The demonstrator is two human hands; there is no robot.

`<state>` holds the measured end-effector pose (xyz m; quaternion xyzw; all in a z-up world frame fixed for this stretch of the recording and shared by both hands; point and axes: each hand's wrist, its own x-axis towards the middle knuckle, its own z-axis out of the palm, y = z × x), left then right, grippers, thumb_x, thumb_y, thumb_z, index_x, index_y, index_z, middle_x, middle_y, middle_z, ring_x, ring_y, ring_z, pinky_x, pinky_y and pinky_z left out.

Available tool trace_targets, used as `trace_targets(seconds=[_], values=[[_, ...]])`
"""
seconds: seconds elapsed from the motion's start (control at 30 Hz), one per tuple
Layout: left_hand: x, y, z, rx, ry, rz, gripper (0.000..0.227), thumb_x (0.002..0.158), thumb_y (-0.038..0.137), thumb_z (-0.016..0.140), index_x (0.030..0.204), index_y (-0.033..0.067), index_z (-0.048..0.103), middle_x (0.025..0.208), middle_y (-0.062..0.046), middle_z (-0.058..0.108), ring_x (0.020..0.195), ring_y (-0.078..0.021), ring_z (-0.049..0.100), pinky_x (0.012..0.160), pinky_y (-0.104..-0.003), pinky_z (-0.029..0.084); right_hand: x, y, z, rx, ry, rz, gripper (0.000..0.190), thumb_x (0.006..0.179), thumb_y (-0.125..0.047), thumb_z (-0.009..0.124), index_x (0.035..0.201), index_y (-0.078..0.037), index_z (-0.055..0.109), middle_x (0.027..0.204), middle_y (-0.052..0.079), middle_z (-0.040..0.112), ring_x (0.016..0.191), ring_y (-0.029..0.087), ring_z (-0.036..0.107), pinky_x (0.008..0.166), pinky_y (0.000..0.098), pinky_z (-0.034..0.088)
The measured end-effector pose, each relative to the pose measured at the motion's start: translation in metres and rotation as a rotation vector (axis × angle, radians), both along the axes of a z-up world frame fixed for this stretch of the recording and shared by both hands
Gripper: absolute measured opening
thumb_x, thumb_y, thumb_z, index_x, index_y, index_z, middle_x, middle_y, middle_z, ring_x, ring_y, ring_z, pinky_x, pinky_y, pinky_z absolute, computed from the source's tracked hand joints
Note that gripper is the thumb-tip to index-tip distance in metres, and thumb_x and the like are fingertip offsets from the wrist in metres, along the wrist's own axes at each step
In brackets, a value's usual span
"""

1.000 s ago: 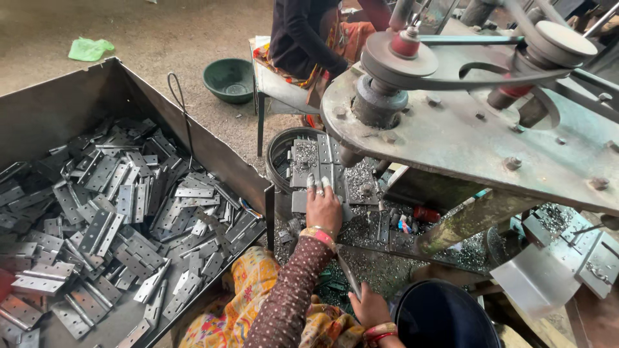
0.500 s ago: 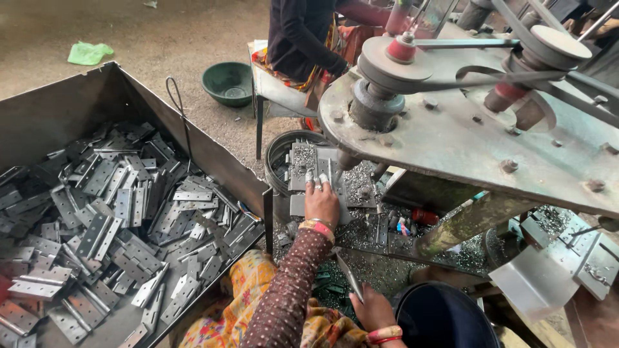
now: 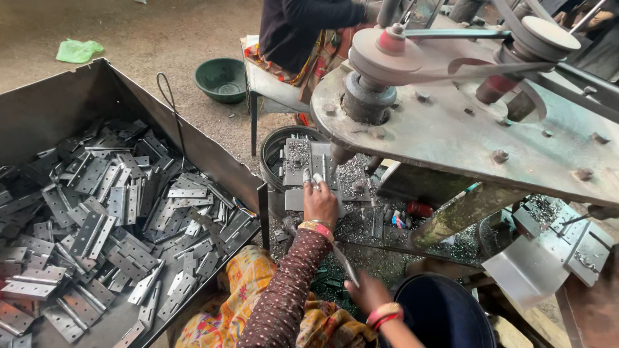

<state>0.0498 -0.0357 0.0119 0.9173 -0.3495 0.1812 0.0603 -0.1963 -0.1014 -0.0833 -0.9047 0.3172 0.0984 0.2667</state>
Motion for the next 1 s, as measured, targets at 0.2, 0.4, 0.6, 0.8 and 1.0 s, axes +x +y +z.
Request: trace_targets(seconds=[0.2,0.4,0.6,0.8,1.0], values=[[-0.006,0.015,0.004,-0.176,-0.212,0.024,0.034,0.087,0.015,0.057,0.108,-0.0048,0.075,0.128,-0.024,0.063,0.1,-0.0279,0.073,0.109,-0.045,0.042,-0.02,0.018,-0.059,-0.126,-0.164,-0.02,0.055,0.088,-0.042,0.067,0.122,-0.001,0.054,0.077,0.022,0.072,0.075,0.044,0.072,0.066,0.0527,0.057],[0.017,0.014,0.019,0.097,0.34,-0.098,0.026,0.098,0.015,0.053,0.107,0.0054,0.075,0.137,-0.017,0.059,0.103,-0.0253,0.07,0.125,-0.053,0.026,0.004,-0.02,-0.011,-0.173,0.024,0.103,0.052,0.086,-0.053,0.073,0.101,-0.004,0.061,0.082,0.021,0.072,0.079,0.042,0.072,0.072,0.0519,0.057],[0.037,0.005,0.025,0.004,0.333,-0.078,0.027,0.099,0.015,0.052,0.107,0.0035,0.076,0.133,-0.017,0.062,0.113,-0.0305,0.066,0.117,-0.052,0.033,-0.002,0.008,-0.013,-0.149,-0.047,-0.016,0.043,0.091,-0.046,0.064,0.106,-0.006,0.059,0.077,0.022,0.072,0.074,0.043,0.072,0.067,0.0522,0.057],[0.036,0.012,0.025,-0.039,0.121,-0.08,0.029,0.092,0.018,0.054,0.105,0.0056,0.076,0.14,-0.016,0.057,0.128,-0.0295,0.057,0.116,-0.053,0.033,0.006,-0.002,-0.029,-0.055,0.057,0.052,0.049,0.093,-0.044,0.063,0.114,-0.001,0.053,0.077,0.022,0.072,0.072,0.04,0.073,0.067,0.0507,0.057],[0.032,0.006,0.008,-0.076,0.222,-0.084,0.031,0.097,0.018,0.05,0.106,0.0054,0.076,0.146,-0.017,0.054,0.133,-0.0313,0.053,0.115,-0.052,0.034,-0.008,-0.015,-0.036,-0.067,0.069,0.045,0.047,0.09,-0.049,0.067,0.102,-0.004,0.059,0.085,0.02,0.073,0.081,0.039,0.074,0.077,0.049,0.057]])
